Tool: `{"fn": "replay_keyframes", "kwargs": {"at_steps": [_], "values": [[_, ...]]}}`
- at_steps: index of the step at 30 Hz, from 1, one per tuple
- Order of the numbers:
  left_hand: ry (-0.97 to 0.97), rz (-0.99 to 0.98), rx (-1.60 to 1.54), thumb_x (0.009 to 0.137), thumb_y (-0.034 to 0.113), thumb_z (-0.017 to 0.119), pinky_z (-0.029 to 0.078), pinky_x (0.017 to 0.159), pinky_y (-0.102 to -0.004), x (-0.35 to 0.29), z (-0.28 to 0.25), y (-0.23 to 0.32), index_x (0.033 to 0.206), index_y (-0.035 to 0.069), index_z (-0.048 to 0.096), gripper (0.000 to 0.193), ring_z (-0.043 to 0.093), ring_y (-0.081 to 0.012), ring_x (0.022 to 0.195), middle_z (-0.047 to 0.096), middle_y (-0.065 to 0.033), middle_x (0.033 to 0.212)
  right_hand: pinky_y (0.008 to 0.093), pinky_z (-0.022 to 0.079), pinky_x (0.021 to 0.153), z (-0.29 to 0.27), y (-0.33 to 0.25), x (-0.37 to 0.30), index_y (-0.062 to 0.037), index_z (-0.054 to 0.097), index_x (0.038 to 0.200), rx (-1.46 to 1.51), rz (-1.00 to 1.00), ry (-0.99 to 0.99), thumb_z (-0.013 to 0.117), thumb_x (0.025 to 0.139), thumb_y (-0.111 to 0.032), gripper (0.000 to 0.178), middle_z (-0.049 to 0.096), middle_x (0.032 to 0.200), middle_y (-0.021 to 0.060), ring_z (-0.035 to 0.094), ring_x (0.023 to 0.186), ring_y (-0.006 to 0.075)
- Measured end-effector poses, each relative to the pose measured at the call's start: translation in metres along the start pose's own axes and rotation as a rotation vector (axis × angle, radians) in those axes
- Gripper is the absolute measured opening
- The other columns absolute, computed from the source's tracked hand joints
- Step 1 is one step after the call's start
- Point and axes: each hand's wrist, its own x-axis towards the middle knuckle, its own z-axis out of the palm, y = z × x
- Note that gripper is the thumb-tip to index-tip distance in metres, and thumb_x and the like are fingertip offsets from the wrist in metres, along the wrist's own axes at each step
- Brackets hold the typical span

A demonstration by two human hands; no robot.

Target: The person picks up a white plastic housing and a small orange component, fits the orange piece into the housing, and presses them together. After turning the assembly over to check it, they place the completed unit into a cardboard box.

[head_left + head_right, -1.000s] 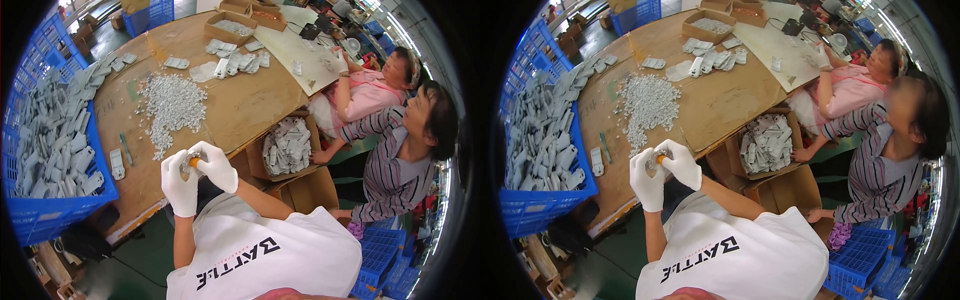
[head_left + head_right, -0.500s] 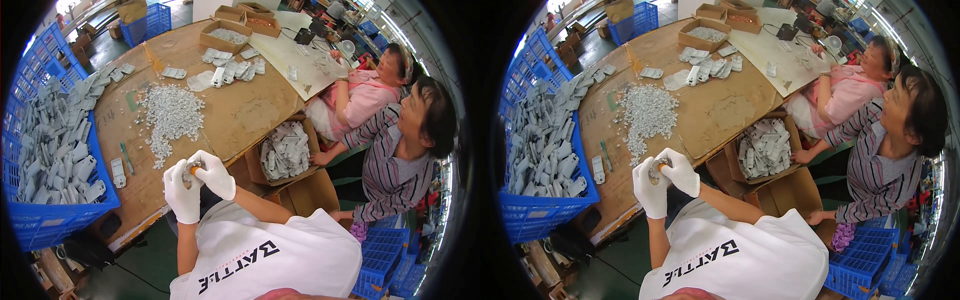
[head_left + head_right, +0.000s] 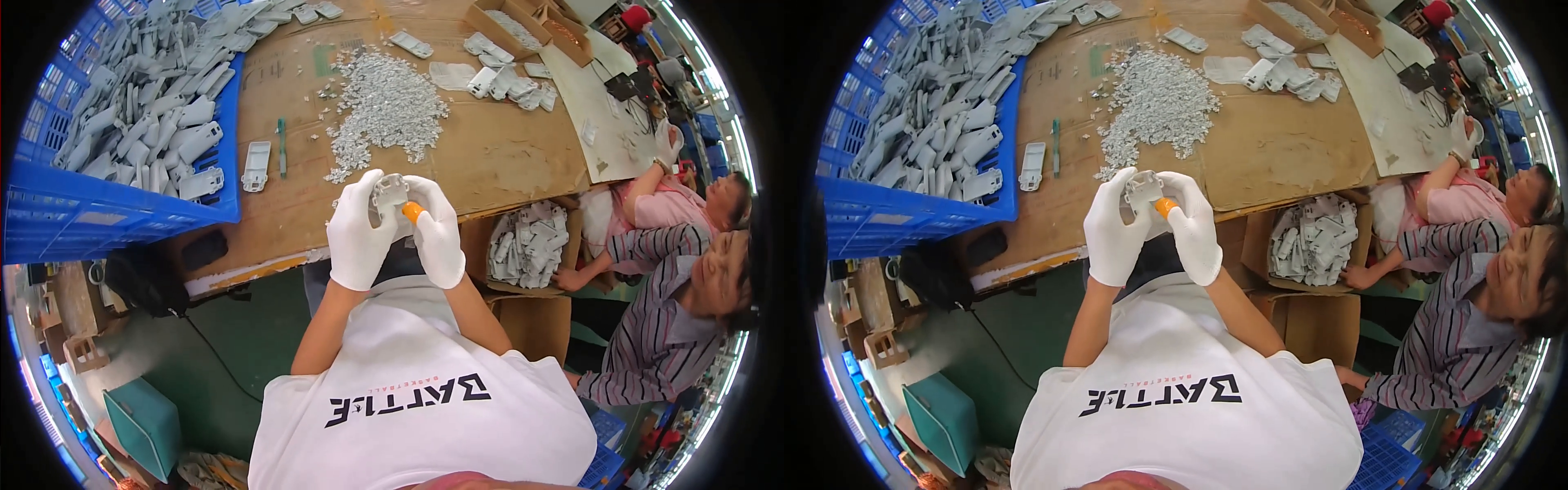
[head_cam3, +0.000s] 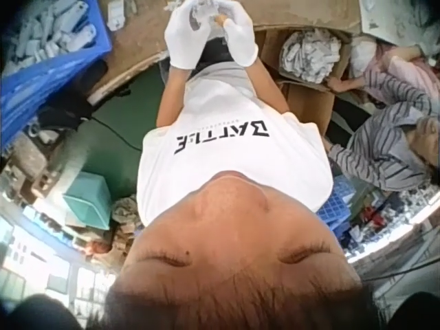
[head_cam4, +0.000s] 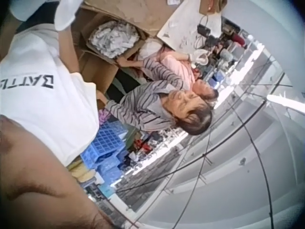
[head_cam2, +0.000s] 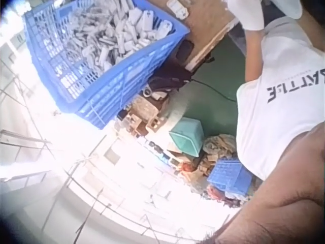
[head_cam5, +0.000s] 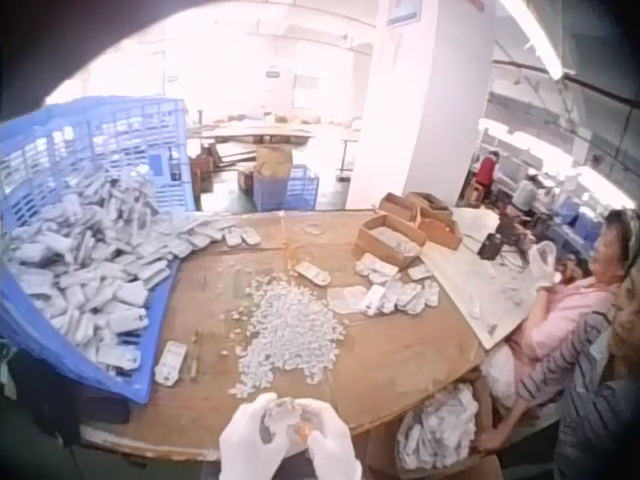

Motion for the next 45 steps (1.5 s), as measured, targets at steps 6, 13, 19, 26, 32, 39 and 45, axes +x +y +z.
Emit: {"fn": "replay_keyframes", "kwargs": {"at_steps": [6, 13, 19, 26, 32, 39, 45], "values": [[-0.041, -0.167, -0.108, 0.081, 0.003, 0.067, 0.056, 0.071, -0.0337, 0.003, -0.014, 0.009, 0.126, 0.007, 0.058, 0.046, 0.071, -0.0286, 0.082, 0.070, -0.0149, 0.100, 0.0357, 0.054, 0.084, 0.007, -0.002, -0.006, -0.0098, 0.060, 0.120, -0.808, -0.626, 0.082, 0.060, 0.073, 0.007, 0.050, 0.056, 0.121, 0.0153, 0.062, 0.102, 0.0310], [-0.099, -0.280, -0.201, 0.084, 0.002, 0.064, 0.057, 0.078, -0.0307, 0.000, -0.022, 0.024, 0.130, 0.006, 0.055, 0.047, 0.072, -0.0192, 0.090, 0.071, -0.0139, 0.105, 0.0373, 0.056, 0.077, 0.004, 0.009, -0.011, -0.0135, 0.067, 0.113, -1.001, -0.727, 0.090, 0.067, 0.069, 0.001, 0.047, 0.057, 0.121, 0.0105, 0.065, 0.093, 0.0274], [-0.051, -0.234, -0.198, 0.084, -0.001, 0.064, 0.057, 0.076, -0.0305, -0.006, -0.022, 0.026, 0.130, 0.006, 0.055, 0.047, 0.073, -0.0194, 0.089, 0.071, -0.0146, 0.105, 0.0342, 0.057, 0.074, 0.007, 0.010, -0.015, -0.0123, 0.067, 0.119, -1.045, -0.822, 0.093, 0.069, 0.066, 0.002, 0.054, 0.057, 0.121, 0.0102, 0.067, 0.089, 0.0256], [-0.005, -0.184, -0.179, 0.083, -0.003, 0.064, 0.057, 0.070, -0.0301, -0.012, -0.021, 0.025, 0.129, 0.006, 0.056, 0.048, 0.072, -0.0179, 0.079, 0.072, -0.0135, 0.100, 0.0335, 0.056, 0.072, 0.010, 0.003, -0.020, -0.0091, 0.066, 0.119, -1.043, -0.771, 0.046, 0.068, 0.066, 0.008, 0.056, 0.057, 0.120, 0.0111, 0.067, 0.088, 0.0250], [-0.042, -0.150, -0.150, 0.081, -0.002, 0.066, 0.056, 0.070, -0.0296, -0.003, -0.023, 0.028, 0.129, 0.007, 0.056, 0.049, 0.072, -0.0186, 0.078, 0.072, -0.0119, 0.099, 0.0327, 0.056, 0.072, 0.014, 0.003, -0.021, -0.0078, 0.066, 0.119, -1.011, -0.754, 0.078, 0.067, 0.069, 0.010, 0.053, 0.055, 0.121, 0.0123, 0.067, 0.089, 0.0248], [-0.044, -0.188, -0.183, 0.081, -0.001, 0.067, 0.056, 0.072, -0.0293, -0.007, -0.016, 0.030, 0.129, 0.008, 0.057, 0.049, 0.071, -0.0185, 0.080, 0.071, -0.0110, 0.102, 0.0354, 0.056, 0.078, 0.005, -0.001, -0.019, -0.0138, 0.064, 0.120, -1.083, -0.740, 0.135, 0.069, 0.069, 0.008, 0.056, 0.051, 0.127, 0.0133, 0.064, 0.095, 0.0265], [-0.072, -0.202, -0.157, 0.079, 0.001, 0.071, 0.055, 0.073, -0.0286, -0.010, -0.017, 0.027, 0.129, 0.009, 0.057, 0.052, 0.069, -0.0166, 0.082, 0.069, -0.0101, 0.106, 0.0346, 0.056, 0.078, 0.001, 0.006, -0.020, -0.0172, 0.065, 0.120, -1.066, -0.724, 0.057, 0.068, 0.070, 0.008, 0.056, 0.047, 0.132, 0.0140, 0.064, 0.096, 0.0269]]}}
